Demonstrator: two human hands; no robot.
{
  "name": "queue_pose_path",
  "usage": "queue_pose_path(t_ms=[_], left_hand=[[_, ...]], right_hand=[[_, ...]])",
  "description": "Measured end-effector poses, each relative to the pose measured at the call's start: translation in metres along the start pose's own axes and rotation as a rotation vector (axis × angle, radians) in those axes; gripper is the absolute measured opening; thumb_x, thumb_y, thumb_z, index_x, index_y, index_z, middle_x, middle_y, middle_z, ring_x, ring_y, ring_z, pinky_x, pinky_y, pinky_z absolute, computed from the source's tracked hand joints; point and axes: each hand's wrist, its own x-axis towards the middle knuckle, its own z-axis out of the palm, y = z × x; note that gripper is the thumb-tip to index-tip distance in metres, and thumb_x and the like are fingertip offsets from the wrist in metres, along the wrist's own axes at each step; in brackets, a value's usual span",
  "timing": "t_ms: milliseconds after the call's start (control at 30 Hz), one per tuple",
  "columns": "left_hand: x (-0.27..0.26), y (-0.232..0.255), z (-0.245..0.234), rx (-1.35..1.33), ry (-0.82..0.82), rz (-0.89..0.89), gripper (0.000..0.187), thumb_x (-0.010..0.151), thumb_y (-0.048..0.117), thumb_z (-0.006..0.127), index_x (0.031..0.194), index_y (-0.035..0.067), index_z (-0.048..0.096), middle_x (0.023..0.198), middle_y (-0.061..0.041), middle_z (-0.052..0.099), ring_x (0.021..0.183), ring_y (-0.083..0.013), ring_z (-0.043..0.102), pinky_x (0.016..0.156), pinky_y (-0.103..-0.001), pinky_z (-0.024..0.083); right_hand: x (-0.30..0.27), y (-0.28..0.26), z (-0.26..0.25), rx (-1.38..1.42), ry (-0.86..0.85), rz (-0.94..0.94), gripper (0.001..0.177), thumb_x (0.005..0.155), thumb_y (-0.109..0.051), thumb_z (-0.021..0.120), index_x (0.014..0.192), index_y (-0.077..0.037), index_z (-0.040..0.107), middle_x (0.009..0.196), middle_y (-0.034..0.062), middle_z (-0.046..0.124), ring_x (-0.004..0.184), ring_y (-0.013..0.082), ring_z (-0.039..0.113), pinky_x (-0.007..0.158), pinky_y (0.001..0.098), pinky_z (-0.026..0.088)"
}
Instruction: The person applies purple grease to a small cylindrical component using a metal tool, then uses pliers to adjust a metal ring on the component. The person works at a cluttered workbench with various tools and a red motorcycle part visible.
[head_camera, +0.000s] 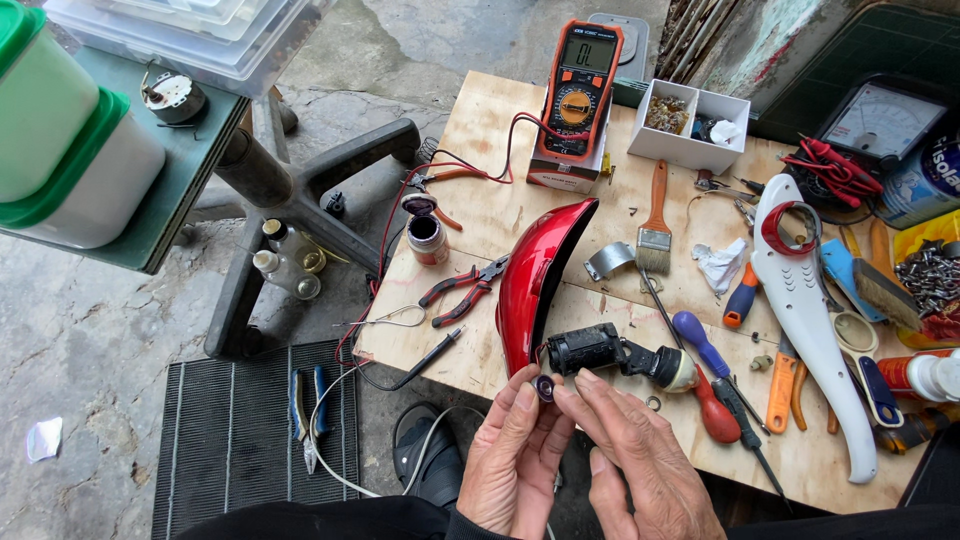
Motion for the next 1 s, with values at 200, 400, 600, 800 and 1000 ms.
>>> queue_pose_path(t_ms=[200, 400, 600, 800, 1000], left_hand=[[-0.001, -0.001, 0.001, 0.071, -0.014, 0.021, 0.041, 0.1, 0.003, 0.071, 0.14, -0.003, 0.075, 0.125, -0.026, 0.08, 0.111, -0.0327, 0.075, 0.101, -0.041, 0.061], [0.002, -0.005, -0.005, 0.095, -0.035, 0.036, 0.04, 0.098, -0.001, 0.072, 0.137, -0.007, 0.076, 0.126, -0.029, 0.08, 0.111, -0.0364, 0.076, 0.1, -0.044, 0.063], [0.004, -0.002, -0.004, 0.015, 0.035, -0.021, 0.039, 0.101, 0.004, 0.072, 0.139, -0.001, 0.076, 0.118, -0.024, 0.079, 0.102, -0.0273, 0.075, 0.097, -0.037, 0.062], [0.001, -0.002, 0.0, -0.037, 0.044, -0.048, 0.04, 0.1, 0.008, 0.07, 0.14, 0.001, 0.074, 0.126, -0.022, 0.078, 0.112, -0.0311, 0.074, 0.104, -0.044, 0.06], [-0.002, -0.006, 0.003, 0.032, 0.046, -0.077, 0.039, 0.1, 0.008, 0.071, 0.139, 0.001, 0.075, 0.127, -0.024, 0.079, 0.11, -0.0326, 0.074, 0.105, -0.044, 0.06]], right_hand=[[0.012, -0.009, -0.004, -0.036, 0.031, -0.009, 0.052, 0.103, -0.004, 0.049, 0.153, -0.004, 0.063, 0.16, 0.0101, 0.067, 0.149, 0.027, 0.066, 0.128, 0.0425, 0.048], [0.015, -0.007, -0.002, 0.031, 0.027, -0.038, 0.05, 0.104, -0.003, 0.051, 0.153, 0.0, 0.062, 0.16, 0.0117, 0.067, 0.15, 0.0289, 0.065, 0.128, 0.0431, 0.049], [-0.001, -0.003, 0.007, -0.021, -0.004, -0.032, 0.053, 0.105, -0.012, 0.048, 0.156, -0.009, 0.062, 0.164, 0.0063, 0.064, 0.15, 0.0233, 0.065, 0.129, 0.0395, 0.048], [0.002, 0.0, -0.002, -0.036, 0.01, -0.016, 0.054, 0.103, -0.005, 0.051, 0.155, -0.009, 0.062, 0.162, 0.0075, 0.066, 0.15, 0.0256, 0.066, 0.128, 0.0432, 0.048], [0.018, -0.01, -0.008, -0.09, 0.071, -0.078, 0.044, 0.108, -0.003, 0.049, 0.15, -0.002, 0.064, 0.155, 0.0094, 0.07, 0.148, 0.0266, 0.067, 0.128, 0.0463, 0.05]])
